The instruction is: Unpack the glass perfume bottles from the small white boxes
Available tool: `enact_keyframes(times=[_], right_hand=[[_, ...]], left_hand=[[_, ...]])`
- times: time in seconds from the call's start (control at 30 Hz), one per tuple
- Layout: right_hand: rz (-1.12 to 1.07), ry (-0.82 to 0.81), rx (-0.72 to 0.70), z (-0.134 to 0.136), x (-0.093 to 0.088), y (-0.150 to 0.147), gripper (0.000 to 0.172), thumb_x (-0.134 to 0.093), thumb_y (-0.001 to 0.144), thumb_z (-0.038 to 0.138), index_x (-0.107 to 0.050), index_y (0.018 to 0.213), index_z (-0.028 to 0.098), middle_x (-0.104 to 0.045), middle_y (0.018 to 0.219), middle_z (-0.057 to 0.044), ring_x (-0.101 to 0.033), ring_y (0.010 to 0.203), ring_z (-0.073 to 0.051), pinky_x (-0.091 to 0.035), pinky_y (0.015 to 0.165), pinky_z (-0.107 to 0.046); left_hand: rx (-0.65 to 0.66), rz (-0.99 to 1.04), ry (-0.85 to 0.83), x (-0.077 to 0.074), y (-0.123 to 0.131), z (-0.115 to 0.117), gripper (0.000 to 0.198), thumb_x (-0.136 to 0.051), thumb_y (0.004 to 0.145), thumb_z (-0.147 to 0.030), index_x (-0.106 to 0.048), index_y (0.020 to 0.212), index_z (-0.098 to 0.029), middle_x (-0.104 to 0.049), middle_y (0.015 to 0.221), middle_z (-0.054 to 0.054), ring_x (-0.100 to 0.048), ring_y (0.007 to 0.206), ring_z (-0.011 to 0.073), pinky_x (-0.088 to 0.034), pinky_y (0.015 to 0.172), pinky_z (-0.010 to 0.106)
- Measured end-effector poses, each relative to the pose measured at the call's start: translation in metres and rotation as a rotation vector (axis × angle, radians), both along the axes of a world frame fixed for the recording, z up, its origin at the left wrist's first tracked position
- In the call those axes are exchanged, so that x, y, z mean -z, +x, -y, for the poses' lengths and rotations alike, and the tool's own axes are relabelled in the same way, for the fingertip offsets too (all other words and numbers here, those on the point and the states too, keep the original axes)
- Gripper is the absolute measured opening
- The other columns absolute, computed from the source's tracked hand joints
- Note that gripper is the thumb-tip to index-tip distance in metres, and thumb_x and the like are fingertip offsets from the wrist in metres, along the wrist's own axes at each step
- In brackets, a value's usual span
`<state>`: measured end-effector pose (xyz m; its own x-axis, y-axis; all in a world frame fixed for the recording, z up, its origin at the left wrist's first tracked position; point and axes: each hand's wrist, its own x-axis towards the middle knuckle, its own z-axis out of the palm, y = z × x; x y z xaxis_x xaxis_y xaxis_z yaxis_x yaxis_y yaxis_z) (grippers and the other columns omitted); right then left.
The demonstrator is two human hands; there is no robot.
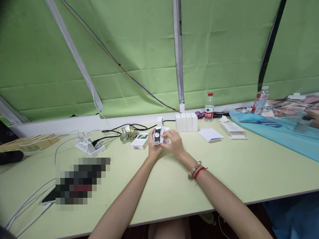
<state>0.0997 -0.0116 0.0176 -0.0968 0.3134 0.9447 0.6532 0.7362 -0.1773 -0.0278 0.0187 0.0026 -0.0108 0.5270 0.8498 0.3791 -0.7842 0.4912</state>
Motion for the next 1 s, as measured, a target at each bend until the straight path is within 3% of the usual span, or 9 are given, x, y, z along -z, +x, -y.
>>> enact_keyframes(times=[0.3, 0.47, 0.63, 0.73, 0.8, 1.0], right_hand=[[0.088, 0.102, -0.003, 0.002, -0.004, 0.003, 0.016, -0.063, 0.073, 0.036, -0.055, 0.080, 0.023, -0.060, 0.083, -0.003, -0.052, 0.079, -0.019, -0.039, 0.070, -0.032], [0.095, 0.090, 0.018, 0.002, -0.004, 0.004, 0.015, -0.063, 0.070, 0.029, -0.055, 0.081, 0.023, -0.058, 0.083, -0.003, -0.050, 0.079, -0.019, -0.038, 0.069, -0.032], [-0.005, -0.038, -0.021, 0.001, -0.008, 0.009, 0.012, -0.054, 0.068, 0.017, -0.058, 0.078, 0.021, -0.057, 0.087, -0.004, -0.052, 0.083, -0.019, -0.040, 0.074, -0.035], [-0.080, -0.135, 0.014, -0.007, -0.008, 0.017, 0.007, -0.057, 0.071, 0.022, -0.062, 0.075, 0.021, -0.055, 0.091, -0.005, -0.054, 0.088, -0.020, -0.042, 0.081, -0.038], [-0.086, -0.197, 0.043, -0.015, -0.005, 0.025, 0.017, -0.065, 0.068, 0.029, -0.065, 0.084, 0.022, -0.053, 0.097, -0.006, -0.053, 0.092, -0.021, -0.043, 0.083, -0.040], [0.077, -0.429, -0.070, -0.040, 0.025, 0.053, 0.032, -0.074, 0.059, 0.037, -0.070, 0.087, 0.022, -0.053, 0.110, -0.010, -0.051, 0.106, -0.026, -0.044, 0.088, -0.045]], left_hand=[[-0.035, 0.006, 0.074, 0.002, 0.001, 0.001, 0.057, -0.059, 0.069, -0.022, -0.036, 0.121, -0.018, -0.051, 0.113, 0.011, -0.053, 0.104, 0.0217, -0.045, 0.088, 0.037], [-0.052, -0.012, 0.062, 0.001, 0.001, 0.002, 0.059, -0.059, 0.069, -0.023, -0.036, 0.122, -0.019, -0.049, 0.117, 0.011, -0.050, 0.107, 0.0219, -0.044, 0.089, 0.037], [-0.149, -0.093, 0.108, 0.001, 0.001, -0.002, 0.055, -0.062, 0.069, -0.028, -0.041, 0.119, -0.018, -0.051, 0.111, 0.012, -0.049, 0.105, 0.0237, -0.041, 0.089, 0.040], [-0.238, -0.214, 0.090, 0.003, 0.002, -0.004, 0.049, -0.060, 0.070, -0.027, -0.045, 0.116, -0.018, -0.054, 0.108, 0.012, -0.050, 0.103, 0.0254, -0.039, 0.087, 0.041], [-0.261, -0.324, 0.095, 0.003, 0.002, -0.005, 0.048, -0.059, 0.070, -0.026, -0.046, 0.116, -0.017, -0.054, 0.109, 0.013, -0.050, 0.104, 0.0264, -0.038, 0.087, 0.041], [-0.157, -0.648, 0.088, 0.001, -0.001, -0.002, 0.051, -0.063, 0.068, -0.029, -0.049, 0.117, -0.020, -0.056, 0.112, 0.011, -0.052, 0.105, 0.0245, -0.036, 0.090, 0.038]])
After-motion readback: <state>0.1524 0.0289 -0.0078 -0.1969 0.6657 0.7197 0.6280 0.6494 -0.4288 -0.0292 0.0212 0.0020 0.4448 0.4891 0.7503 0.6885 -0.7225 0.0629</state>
